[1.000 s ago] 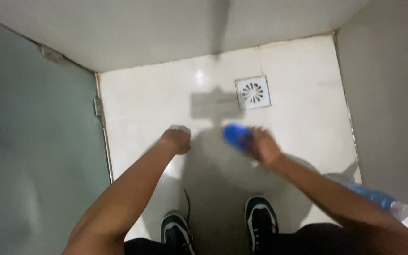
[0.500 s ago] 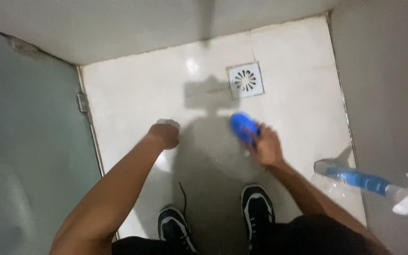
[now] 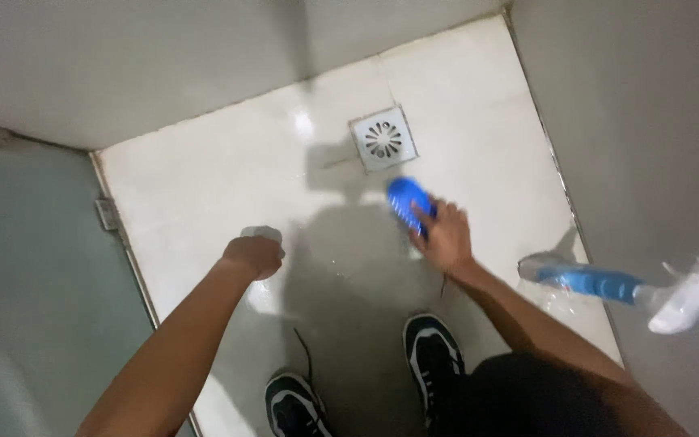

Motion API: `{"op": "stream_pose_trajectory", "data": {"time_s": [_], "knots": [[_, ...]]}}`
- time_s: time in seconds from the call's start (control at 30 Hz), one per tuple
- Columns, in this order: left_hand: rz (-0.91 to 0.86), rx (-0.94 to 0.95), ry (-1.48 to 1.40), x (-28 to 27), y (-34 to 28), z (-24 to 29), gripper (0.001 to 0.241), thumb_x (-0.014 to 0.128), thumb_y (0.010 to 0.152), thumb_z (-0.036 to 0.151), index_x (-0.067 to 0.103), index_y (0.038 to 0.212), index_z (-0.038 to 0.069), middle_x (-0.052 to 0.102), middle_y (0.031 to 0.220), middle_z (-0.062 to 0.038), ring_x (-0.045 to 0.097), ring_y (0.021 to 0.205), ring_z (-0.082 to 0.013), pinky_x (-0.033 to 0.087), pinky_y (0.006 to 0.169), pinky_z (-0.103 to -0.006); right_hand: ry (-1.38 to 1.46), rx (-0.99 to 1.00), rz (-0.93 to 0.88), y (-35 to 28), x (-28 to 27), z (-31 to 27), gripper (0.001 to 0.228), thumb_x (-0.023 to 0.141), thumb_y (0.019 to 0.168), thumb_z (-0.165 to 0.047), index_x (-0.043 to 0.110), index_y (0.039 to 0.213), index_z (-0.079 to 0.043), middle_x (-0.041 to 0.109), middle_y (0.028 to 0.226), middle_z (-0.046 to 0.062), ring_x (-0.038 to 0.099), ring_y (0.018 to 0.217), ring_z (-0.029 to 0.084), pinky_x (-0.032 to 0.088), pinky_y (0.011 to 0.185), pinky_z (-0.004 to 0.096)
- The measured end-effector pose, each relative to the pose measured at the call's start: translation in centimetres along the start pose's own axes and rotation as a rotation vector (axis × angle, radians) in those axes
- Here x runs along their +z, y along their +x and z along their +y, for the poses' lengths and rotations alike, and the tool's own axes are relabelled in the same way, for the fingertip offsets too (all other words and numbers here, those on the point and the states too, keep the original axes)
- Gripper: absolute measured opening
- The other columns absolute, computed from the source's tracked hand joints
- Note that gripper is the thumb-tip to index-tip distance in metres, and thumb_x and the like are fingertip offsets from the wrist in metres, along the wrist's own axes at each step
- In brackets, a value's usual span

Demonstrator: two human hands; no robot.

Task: The person squats on a tiled floor and scrubs the surface with a blue scrubbing pad. They repeatedly spray a cleaning solution from a white bottle onto the floor and continue scrubbing around a square drain and along the wall edges.

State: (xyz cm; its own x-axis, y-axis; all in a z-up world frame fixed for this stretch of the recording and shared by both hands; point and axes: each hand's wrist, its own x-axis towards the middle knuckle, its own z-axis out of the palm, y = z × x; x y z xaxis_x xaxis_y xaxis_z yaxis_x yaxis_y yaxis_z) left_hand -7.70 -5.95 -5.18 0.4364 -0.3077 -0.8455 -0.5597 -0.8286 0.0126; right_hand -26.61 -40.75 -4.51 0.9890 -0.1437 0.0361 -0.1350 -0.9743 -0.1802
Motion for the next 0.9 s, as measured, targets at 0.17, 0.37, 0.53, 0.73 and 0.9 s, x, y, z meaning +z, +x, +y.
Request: {"op": "stream_pose_trajectory", "data": {"time_s": [0.17,0.37,0.53,0.73,0.9], "knots": [[-0.007,0.084,0.041,0.5,-0.7,0.3,0.035,0.05,0.099,0.031,0.077,0.1,0.008,0.077,0.089,-0.011,0.077,0.086,-0.0294,0.059,0.077,-0.045,-0.08,0.416,0.159,3.3,0.9,8.2,0.057,0.068,0.09,-0.053,0.069,0.14,-0.025,0.059,0.128,0.017,0.061,0.107,0.038,0.05,0.085,0.048],[-0.057,0.028,0.055,0.2,-2.1,0.1,0.039,0.046,0.099,0.034,0.077,0.104,0.01,0.078,0.097,-0.01,0.077,0.095,-0.0292,0.059,0.084,-0.0454,-0.012,0.271,0.046,-1.5,-2.8,2.5,0.052,0.069,0.09,-0.042,0.071,0.136,-0.019,0.062,0.128,0.02,0.064,0.104,0.041,0.051,0.087,0.05],[-0.034,0.011,0.024,-0.5,-2.0,0.6,0.04,0.045,0.099,0.036,0.076,0.106,0.012,0.078,0.098,-0.01,0.076,0.096,-0.0297,0.059,0.085,-0.044,-0.023,0.276,0.081,-2.2,-0.9,5.4,0.05,0.07,0.09,-0.04,0.07,0.137,-0.023,0.061,0.128,0.017,0.064,0.105,0.04,0.051,0.089,0.05],[-0.041,0.1,0.013,-1.2,-4.8,1.6,0.048,0.043,0.101,0.04,0.067,0.131,0.013,0.074,0.124,-0.012,0.071,0.117,-0.0331,0.056,0.098,-0.048,-0.165,0.652,0.179,0.3,0.9,12.8,0.053,0.069,0.092,-0.046,0.07,0.14,-0.022,0.062,0.127,0.019,0.064,0.102,0.041,0.053,0.082,0.052],[-0.034,0.059,0.005,-1.3,-3.8,1.5,0.048,0.04,0.101,0.044,0.068,0.13,0.018,0.076,0.122,-0.008,0.072,0.115,-0.0306,0.056,0.1,-0.0466,-0.104,0.398,0.154,-2.4,-0.5,6.0,0.05,0.073,0.084,-0.028,0.072,0.132,-0.014,0.066,0.118,0.026,0.069,0.091,0.044,0.056,0.078,0.053]]}}
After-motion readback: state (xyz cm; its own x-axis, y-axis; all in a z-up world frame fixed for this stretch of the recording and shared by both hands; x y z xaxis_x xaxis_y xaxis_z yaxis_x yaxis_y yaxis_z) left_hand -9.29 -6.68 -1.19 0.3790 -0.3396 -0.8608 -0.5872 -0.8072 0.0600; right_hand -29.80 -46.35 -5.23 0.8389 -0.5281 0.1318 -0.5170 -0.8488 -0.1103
